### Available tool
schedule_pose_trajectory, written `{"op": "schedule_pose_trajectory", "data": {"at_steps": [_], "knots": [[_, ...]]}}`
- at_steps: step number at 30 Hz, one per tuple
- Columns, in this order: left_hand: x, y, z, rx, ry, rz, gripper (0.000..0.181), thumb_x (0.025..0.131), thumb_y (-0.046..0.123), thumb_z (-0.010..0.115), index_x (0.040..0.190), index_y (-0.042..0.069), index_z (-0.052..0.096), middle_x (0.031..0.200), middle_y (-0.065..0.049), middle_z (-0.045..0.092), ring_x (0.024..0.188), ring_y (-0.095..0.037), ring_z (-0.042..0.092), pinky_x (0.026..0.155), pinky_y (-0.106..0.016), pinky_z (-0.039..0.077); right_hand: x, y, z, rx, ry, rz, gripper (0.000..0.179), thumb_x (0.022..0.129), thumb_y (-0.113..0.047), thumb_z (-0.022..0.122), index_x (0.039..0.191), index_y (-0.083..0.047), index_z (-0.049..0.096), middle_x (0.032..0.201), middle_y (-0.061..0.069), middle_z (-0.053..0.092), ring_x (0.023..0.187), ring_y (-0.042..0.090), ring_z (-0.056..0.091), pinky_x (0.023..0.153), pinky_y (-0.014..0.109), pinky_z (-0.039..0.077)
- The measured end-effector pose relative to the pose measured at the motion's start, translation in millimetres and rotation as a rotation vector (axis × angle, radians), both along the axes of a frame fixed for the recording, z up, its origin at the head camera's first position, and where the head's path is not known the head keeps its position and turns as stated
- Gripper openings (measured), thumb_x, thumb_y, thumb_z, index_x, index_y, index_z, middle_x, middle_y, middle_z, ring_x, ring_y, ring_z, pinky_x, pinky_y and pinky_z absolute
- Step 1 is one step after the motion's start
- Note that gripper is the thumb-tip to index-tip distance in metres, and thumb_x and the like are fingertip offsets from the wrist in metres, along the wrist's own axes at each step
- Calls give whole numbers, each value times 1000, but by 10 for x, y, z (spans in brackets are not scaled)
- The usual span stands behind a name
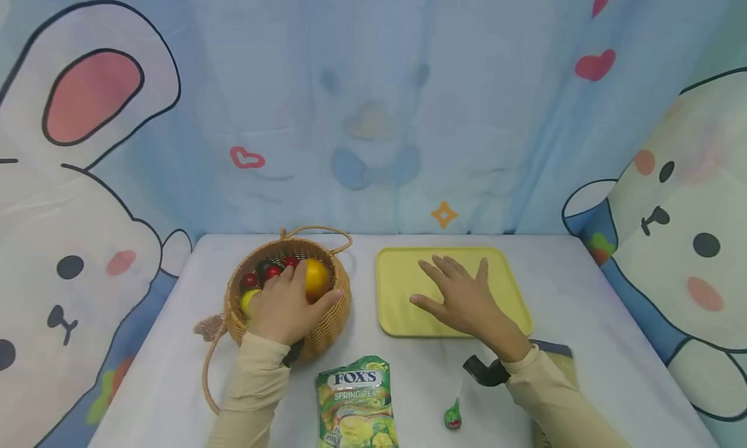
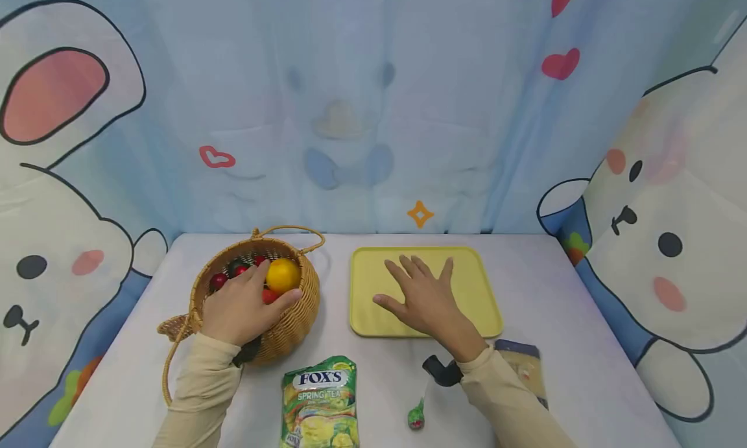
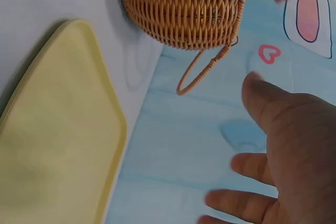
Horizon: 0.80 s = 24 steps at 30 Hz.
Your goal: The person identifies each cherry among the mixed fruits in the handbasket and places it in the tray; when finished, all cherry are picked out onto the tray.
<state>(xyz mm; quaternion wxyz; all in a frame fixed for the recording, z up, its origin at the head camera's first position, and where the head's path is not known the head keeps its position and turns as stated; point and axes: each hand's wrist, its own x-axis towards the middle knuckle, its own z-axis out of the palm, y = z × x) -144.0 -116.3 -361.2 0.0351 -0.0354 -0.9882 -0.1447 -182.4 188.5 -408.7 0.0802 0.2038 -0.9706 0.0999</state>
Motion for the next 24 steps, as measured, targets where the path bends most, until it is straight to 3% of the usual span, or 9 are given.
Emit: {"op": "schedule_pose_trajectory", "data": {"at_steps": [3, 5, 9, 11, 14, 21, 24], "knots": [[74, -201, 28, 51, -9, 136, 85, 87, 69, 54, 133, -2, 56, 120, -26, 65, 100, -47, 64, 77, -63, 51, -9, -53, 18, -14, -26, 32, 58, 93, -46, 63, 137, -10, 58, 133, 18, 61, 123, 39, 58, 103, 78, 19], [112, -334, 25, 80, -14, 229, 82, 88, 67, 54, 125, -6, 60, 112, -29, 66, 94, -50, 64, 74, -65, 50, -25, -114, 28, -38, -40, 67, 51, 94, -41, 62, 133, -8, 62, 127, 17, 66, 116, 37, 63, 103, 70, 32], [165, -576, -51, 140, -33, 366, 67, 90, 61, 56, 98, -5, 62, 88, -25, 63, 75, -45, 62, 58, -56, 49, -85, -284, 58, -88, -62, 128, 44, 96, -36, 62, 128, -7, 65, 122, 15, 69, 108, 33, 67, 88, 52, 52], [172, -660, -105, 168, -65, 380, 57, 91, 55, 57, 84, -1, 59, 75, -18, 59, 65, -37, 59, 51, -44, 45, -127, -381, 92, -101, -81, 139, 43, 96, -35, 62, 128, -7, 65, 121, 13, 69, 104, 30, 69, 83, 47, 54], [164, -734, -177, 210, -97, 372, 47, 92, 47, 58, 74, 4, 53, 66, -11, 53, 58, -29, 54, 47, -36, 38, -216, -557, 158, -131, -101, 167, 40, 96, -34, 62, 127, -8, 66, 120, 10, 70, 97, 26, 71, 78, 42, 55], [137, -811, -286, 220, -32, 317, 30, 92, 21, 58, 72, 0, 52, 63, -12, 49, 59, -29, 50, 52, -39, 40, -485, -1114, 285, -269, -107, 281, 31, 95, -26, 64, 118, -6, 70, 108, 9, 73, 77, 18, 67, 74, 35, 54], [142, -837, -313, 225, -25, 310, 25, 91, 13, 55, 70, -1, 51, 63, -13, 49, 58, -28, 49, 53, -39, 40, -576, -1361, 300, -295, -115, 329, 28, 96, -22, 63, 116, -4, 70, 108, 10, 73, 77, 19, 66, 77, 36, 53]]}}
